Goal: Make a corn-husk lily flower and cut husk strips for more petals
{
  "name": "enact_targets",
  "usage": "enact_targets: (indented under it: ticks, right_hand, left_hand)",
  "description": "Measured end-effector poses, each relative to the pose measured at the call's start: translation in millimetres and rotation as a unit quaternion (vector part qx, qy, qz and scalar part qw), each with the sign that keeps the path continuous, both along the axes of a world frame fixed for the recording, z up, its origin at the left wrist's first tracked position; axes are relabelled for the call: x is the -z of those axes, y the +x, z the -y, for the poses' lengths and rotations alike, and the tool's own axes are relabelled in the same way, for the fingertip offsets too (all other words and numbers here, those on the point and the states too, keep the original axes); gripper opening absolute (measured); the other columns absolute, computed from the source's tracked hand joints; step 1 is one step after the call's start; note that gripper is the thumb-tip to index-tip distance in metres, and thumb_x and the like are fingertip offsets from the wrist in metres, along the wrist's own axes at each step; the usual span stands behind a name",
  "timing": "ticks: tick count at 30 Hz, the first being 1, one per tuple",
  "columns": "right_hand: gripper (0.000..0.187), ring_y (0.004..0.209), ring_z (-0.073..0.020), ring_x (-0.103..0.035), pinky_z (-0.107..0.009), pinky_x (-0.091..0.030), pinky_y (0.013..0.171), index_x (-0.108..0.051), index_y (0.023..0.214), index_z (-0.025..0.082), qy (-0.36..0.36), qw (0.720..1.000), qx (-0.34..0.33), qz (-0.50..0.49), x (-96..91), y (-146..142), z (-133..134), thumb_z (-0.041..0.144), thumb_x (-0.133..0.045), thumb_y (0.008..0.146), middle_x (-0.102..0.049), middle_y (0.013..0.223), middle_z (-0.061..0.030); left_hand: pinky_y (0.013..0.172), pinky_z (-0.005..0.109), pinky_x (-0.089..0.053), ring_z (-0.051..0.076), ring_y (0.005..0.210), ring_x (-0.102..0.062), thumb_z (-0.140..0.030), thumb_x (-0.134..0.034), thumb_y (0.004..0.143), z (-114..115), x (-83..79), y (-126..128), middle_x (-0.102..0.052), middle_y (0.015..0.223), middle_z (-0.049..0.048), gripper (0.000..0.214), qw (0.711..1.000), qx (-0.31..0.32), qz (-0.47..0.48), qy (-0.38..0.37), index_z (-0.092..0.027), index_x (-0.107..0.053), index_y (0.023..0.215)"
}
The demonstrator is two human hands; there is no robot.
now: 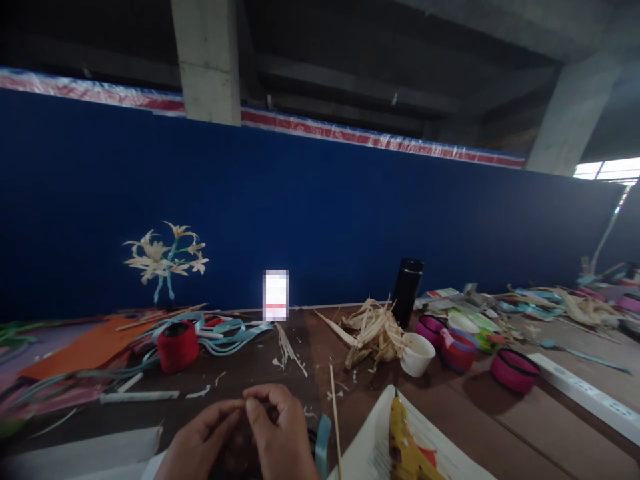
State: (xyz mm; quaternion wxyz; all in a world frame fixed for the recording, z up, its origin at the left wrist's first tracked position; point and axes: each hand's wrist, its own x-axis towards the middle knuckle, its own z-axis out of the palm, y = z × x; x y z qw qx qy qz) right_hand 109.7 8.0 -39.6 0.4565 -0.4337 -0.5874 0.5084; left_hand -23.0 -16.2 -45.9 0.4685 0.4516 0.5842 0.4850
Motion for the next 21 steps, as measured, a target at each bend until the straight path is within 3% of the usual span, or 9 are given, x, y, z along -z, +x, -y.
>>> enact_targets:
  ticks: [5, 12, 21]
  right_hand:
    - [0.037, 0.048, -0.0105, -0.045, -0.021, -0.033, 0.042, -0.068, 0.093, 0.017, 0.01, 1.0, 0.003, 0.02, -0.9, 0.4, 2.1, 0.049, -0.058, 0.077, -0.063, 0.067, -0.0042]
    - [0.031, 0.054, -0.0117, -0.049, -0.022, -0.039, 0.048, -0.068, 0.094, 0.017, 0.017, 1.0, 0.002, 0.021, 0.1, 1.4, 2.5, 0.042, -0.059, 0.078, -0.065, 0.074, -0.0043]
    - [0.019, 0.045, -0.0069, -0.039, -0.018, -0.029, 0.041, -0.064, 0.076, 0.015, -0.065, 0.997, -0.031, -0.026, -5.9, 1.6, 1.5, 0.032, -0.066, 0.07, -0.051, 0.054, 0.0045]
  left_hand:
    - [0.05, 0.025, -0.045, 0.017, 0.053, -0.058, -0.049, -0.063, 0.061, 0.0, -7.1, 0.7, -0.066, 0.06, 0.0011, 0.039, 1.0, -0.01, 0.003, -0.018, -0.018, -0.07, 0.084]
    - [0.05, 0.025, -0.044, 0.017, 0.048, -0.057, -0.051, -0.06, 0.064, 2.4, -5.3, 0.4, -0.063, 0.053, -0.0009, 0.037, 0.999, -0.025, -0.015, -0.015, -0.019, -0.068, 0.079]
    - [0.05, 0.023, -0.041, 0.015, 0.049, -0.054, -0.054, -0.06, 0.067, 2.0, -2.8, -4.6, -0.059, 0.053, -0.0024, 0.037, 0.999, -0.012, -0.048, 0.001, -0.018, -0.063, 0.073]
